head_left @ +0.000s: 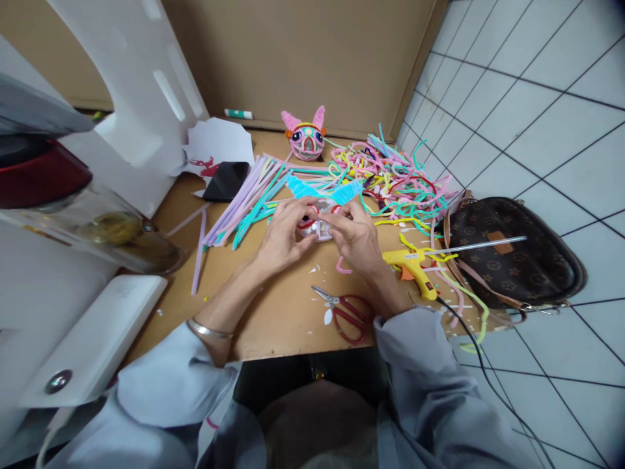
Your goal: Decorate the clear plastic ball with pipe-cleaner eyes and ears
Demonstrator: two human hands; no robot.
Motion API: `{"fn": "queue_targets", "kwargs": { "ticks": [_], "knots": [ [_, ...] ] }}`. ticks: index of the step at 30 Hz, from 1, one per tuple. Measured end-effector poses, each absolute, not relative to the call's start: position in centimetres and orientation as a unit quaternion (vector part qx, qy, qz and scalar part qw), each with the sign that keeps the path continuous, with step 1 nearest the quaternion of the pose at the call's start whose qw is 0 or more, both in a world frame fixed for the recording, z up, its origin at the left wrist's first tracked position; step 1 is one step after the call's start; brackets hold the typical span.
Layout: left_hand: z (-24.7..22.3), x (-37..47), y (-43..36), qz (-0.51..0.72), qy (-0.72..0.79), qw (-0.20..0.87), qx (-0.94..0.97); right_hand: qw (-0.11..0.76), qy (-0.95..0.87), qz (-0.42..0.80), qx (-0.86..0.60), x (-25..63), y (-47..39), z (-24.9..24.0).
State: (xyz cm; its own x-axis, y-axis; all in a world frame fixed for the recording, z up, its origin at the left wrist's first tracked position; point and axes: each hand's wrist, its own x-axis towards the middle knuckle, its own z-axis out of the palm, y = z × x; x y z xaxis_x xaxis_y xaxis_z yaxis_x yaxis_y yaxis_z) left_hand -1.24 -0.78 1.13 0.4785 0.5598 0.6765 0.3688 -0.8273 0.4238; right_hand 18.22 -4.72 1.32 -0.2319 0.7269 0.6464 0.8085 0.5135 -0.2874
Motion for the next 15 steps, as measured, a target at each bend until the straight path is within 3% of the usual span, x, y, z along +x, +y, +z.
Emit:
{"fn": "queue_targets", "kwargs": {
  "ticks": [15],
  "knots": [
    [1.0, -0.4, -1.4, 0.451, 0.324, 0.106, 0.825, 0.373, -0.779, -0.042, -0.503, 18.0, -4.9, 1.6]
  ]
}}
